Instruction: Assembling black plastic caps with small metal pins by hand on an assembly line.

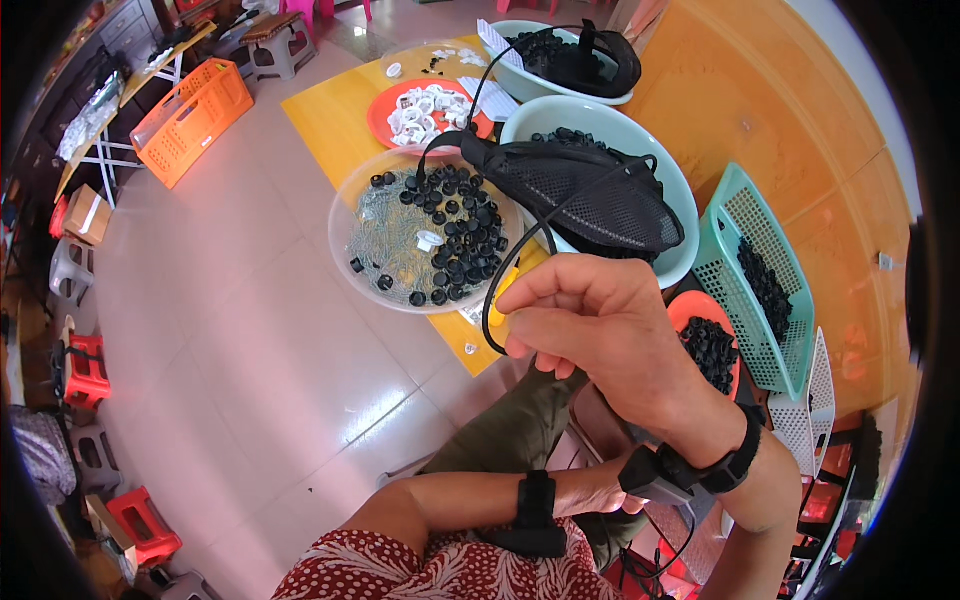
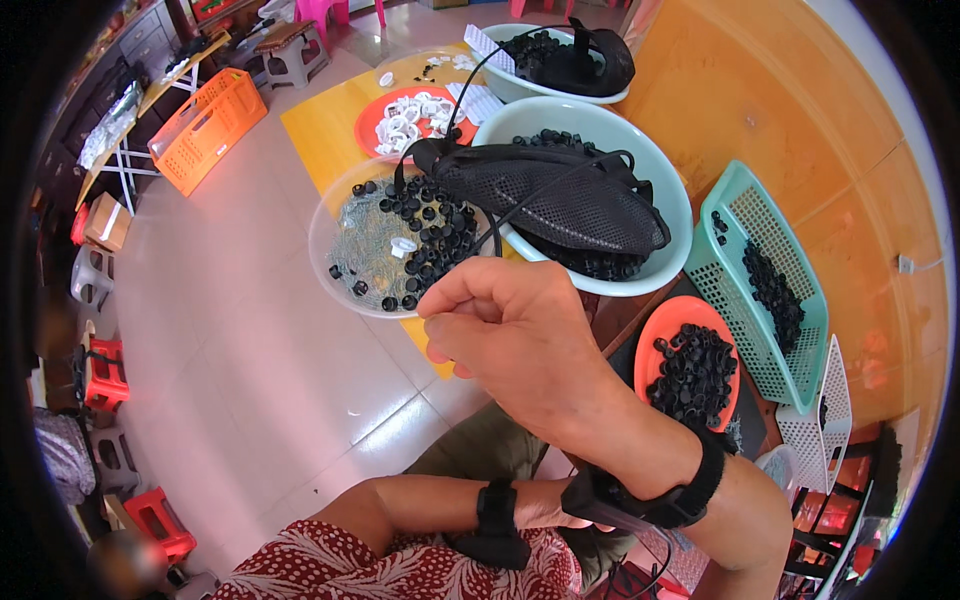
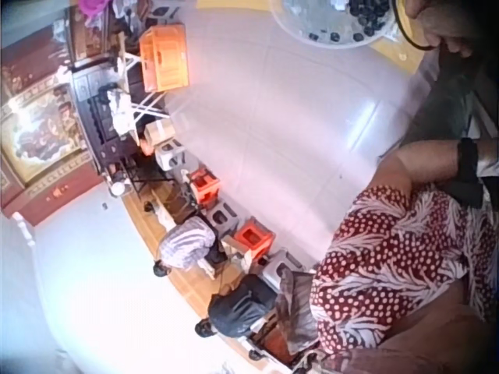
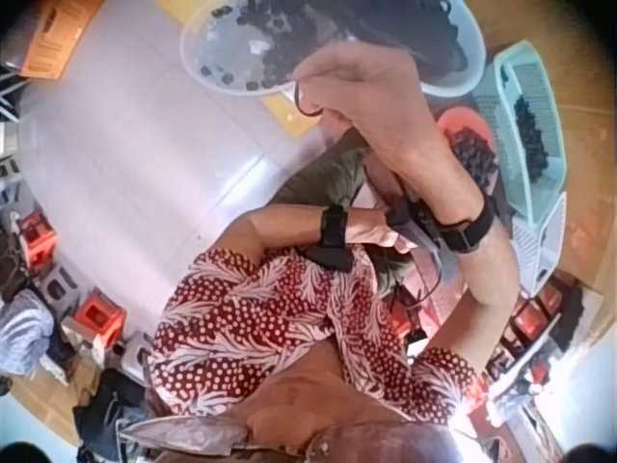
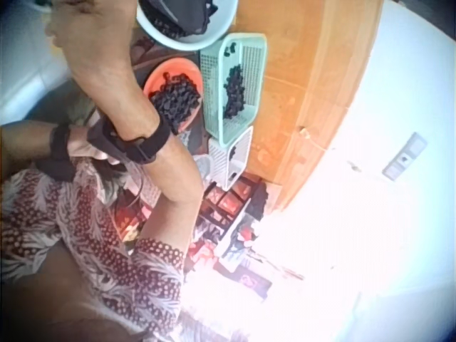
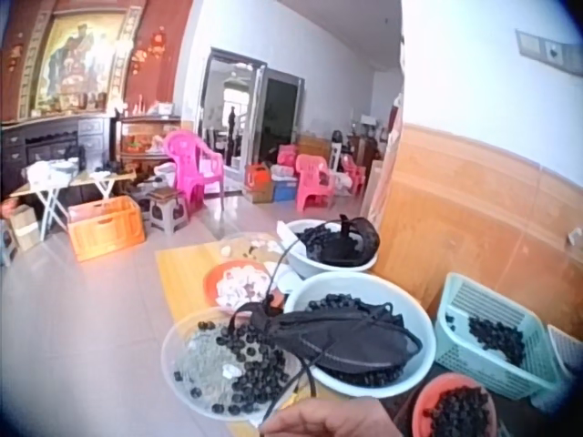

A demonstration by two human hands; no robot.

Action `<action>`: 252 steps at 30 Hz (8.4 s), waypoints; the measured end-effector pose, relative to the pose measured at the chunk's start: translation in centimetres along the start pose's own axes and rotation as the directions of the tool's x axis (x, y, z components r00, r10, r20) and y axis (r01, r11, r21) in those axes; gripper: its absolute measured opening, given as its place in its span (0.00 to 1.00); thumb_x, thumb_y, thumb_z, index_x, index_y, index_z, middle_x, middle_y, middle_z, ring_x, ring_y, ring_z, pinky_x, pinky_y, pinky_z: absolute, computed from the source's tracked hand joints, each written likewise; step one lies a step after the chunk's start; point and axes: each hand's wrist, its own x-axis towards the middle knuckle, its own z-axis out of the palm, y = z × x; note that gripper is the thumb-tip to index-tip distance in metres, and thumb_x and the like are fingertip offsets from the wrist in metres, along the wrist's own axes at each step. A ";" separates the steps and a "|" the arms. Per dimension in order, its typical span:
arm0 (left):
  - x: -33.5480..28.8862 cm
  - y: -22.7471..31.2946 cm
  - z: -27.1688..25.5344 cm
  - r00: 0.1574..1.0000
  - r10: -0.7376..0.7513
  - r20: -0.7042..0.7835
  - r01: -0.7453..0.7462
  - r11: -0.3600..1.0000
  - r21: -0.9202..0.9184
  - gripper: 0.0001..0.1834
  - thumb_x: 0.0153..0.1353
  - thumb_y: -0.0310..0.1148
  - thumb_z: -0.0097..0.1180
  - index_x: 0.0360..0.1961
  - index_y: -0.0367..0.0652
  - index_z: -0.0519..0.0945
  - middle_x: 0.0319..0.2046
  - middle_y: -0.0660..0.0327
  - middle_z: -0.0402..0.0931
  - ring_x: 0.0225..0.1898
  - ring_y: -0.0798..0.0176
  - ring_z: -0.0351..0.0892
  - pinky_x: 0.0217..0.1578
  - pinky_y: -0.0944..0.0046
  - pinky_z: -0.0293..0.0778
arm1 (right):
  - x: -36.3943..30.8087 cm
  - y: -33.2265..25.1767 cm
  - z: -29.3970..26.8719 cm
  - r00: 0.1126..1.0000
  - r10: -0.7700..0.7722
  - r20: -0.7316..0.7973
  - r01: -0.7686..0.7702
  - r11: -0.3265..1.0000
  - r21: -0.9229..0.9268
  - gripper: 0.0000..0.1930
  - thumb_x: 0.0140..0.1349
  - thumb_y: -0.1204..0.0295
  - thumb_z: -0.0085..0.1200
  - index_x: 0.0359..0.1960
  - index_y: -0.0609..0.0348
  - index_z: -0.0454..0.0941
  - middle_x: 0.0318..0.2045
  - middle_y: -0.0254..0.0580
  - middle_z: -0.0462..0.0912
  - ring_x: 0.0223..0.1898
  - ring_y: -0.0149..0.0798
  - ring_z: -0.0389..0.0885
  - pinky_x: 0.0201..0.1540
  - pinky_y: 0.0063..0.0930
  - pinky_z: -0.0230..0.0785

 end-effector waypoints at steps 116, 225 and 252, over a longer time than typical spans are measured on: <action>16.7 -9.6 7.4 0.788 -0.495 -0.365 0.563 0.820 0.105 0.34 0.68 0.56 0.27 0.51 0.33 0.70 0.50 0.46 0.71 0.56 0.48 0.67 0.60 0.50 0.59 | -33.4 19.4 -8.8 0.461 -0.664 -0.588 -0.277 0.522 -0.807 0.21 0.39 0.71 0.49 0.37 0.74 0.73 0.33 0.50 0.73 0.33 0.42 0.74 0.36 0.29 0.69; 7.4 -9.6 3.2 0.632 -0.573 -0.521 0.637 0.767 -0.070 0.13 0.67 0.42 0.45 0.33 0.46 0.76 0.30 0.70 0.73 0.30 0.76 0.70 0.30 0.72 0.67 | -32.4 21.4 -3.5 0.751 -0.483 -0.450 -0.010 0.674 -0.739 0.20 0.37 0.78 0.52 0.38 0.72 0.71 0.33 0.51 0.71 0.35 0.48 0.73 0.35 0.36 0.70; -17.3 2.4 -18.1 0.337 0.147 -0.930 -0.174 0.981 0.092 0.11 0.64 0.28 0.45 0.39 0.29 0.72 0.36 0.51 0.74 0.40 0.53 0.75 0.43 0.56 0.72 | -24.4 17.7 -1.1 0.929 -0.327 -0.174 0.030 0.535 -0.844 0.17 0.38 0.86 0.55 0.36 0.73 0.74 0.33 0.54 0.76 0.30 0.49 0.74 0.30 0.36 0.70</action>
